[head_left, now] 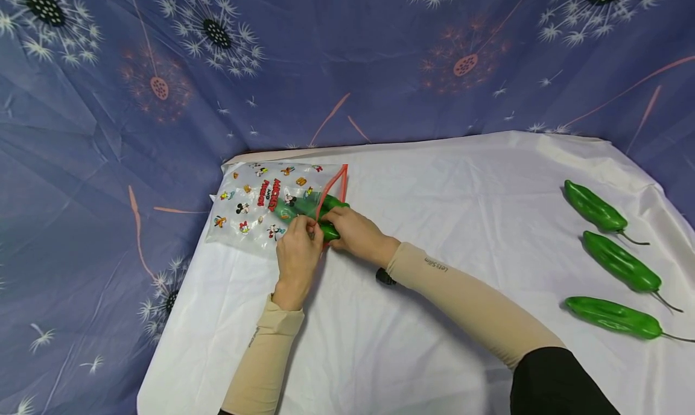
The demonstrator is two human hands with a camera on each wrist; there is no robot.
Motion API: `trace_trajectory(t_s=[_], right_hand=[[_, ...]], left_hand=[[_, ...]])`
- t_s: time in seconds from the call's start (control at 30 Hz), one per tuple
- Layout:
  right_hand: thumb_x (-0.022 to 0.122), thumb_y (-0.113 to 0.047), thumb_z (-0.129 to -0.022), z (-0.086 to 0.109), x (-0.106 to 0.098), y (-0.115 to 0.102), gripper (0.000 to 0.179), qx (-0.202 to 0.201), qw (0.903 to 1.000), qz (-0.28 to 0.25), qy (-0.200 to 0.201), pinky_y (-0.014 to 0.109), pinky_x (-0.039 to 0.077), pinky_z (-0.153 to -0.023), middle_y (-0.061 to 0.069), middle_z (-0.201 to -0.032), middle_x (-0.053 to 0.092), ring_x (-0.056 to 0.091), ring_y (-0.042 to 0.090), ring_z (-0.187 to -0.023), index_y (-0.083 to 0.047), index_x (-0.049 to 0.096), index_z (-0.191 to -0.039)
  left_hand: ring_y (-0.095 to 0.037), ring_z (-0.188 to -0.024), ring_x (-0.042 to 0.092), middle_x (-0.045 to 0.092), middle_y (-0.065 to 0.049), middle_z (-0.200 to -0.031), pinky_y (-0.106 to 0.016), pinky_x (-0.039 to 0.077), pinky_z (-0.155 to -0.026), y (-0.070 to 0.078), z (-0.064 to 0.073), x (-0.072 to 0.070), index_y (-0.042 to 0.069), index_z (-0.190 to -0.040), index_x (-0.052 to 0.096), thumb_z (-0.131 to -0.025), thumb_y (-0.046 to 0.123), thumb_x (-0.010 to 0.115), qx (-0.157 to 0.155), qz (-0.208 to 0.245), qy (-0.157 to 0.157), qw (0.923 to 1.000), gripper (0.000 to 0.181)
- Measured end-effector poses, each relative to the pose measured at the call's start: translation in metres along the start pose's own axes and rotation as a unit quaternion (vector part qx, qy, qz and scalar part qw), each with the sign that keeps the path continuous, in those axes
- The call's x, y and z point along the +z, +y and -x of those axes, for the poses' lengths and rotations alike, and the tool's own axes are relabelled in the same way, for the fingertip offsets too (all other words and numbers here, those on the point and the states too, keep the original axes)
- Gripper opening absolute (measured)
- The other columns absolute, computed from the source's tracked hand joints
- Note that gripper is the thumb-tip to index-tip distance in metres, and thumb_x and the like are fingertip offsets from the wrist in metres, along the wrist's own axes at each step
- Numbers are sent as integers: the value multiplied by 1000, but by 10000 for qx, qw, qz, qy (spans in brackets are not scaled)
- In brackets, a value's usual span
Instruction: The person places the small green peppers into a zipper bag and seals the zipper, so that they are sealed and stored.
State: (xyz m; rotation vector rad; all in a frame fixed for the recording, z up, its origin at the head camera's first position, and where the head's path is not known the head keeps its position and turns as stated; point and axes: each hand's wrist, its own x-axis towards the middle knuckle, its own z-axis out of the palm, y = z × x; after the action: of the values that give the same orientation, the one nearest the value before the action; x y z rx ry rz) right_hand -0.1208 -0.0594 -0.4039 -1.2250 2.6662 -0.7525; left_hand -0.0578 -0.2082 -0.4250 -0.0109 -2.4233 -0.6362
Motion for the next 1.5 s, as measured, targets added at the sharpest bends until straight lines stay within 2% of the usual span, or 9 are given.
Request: trace_trajectory(t_s=[0.37,0.63,0.8,0.93,1.2,1.5], right_hand=[[85,-20,-87,9,-8,3,54,59,9999,53,132,39,52,-96,15,-128,65,63,27,-113,3,65,-131],[83,-30,-89,19,-30,16,59,358,9986,-98,372,39,52,-99,15,-127,66,64,28,-116,4,64,-133],[82,-27,-90,30,-48,31,57,590,9953,-245,730,43,52,-97,16,-130,66,65,30,-115,3,63,-134],[81,-25,-91,40,-62,40,57,712,9936,-293,832,44,52,-96,16,-132,65,64,31,-117,3,62,-136],[81,-23,-90,58,-82,55,56,920,9890,-348,1106,46,52,-95,17,-131,64,64,36,-116,3,62,-135],[81,-19,-90,90,-107,79,56,1418,9778,-478,1465,50,50,-96,18,-135,62,61,40,-117,4,59,-137]], left_hand=[[-29,-58,65,68,-10,-79,-45,52,-50,3,-1,-1,0,-88,68,-89,2,72,8,-3,-66,10000,5],[-28,-58,65,67,-10,-78,-44,53,-51,4,-3,-1,0,-87,67,-89,1,72,30,40,-30,10000,5],[-29,-58,65,68,-11,-80,-45,53,-51,4,-3,-2,-1,-88,67,-88,1,69,-50,46,-127,9999,3],[-31,-58,65,69,-13,-80,-45,53,-51,3,-2,-3,-2,-89,67,-87,1,67,-80,20,-179,9998,4],[-31,-58,64,67,-12,-78,-46,52,-51,3,1,-2,-1,-86,67,-87,-1,68,-44,46,-47,10000,2],[-31,-58,64,67,-11,-78,-46,52,-51,3,1,0,1,-86,67,-87,-1,70,-159,77,-129,9998,3]])
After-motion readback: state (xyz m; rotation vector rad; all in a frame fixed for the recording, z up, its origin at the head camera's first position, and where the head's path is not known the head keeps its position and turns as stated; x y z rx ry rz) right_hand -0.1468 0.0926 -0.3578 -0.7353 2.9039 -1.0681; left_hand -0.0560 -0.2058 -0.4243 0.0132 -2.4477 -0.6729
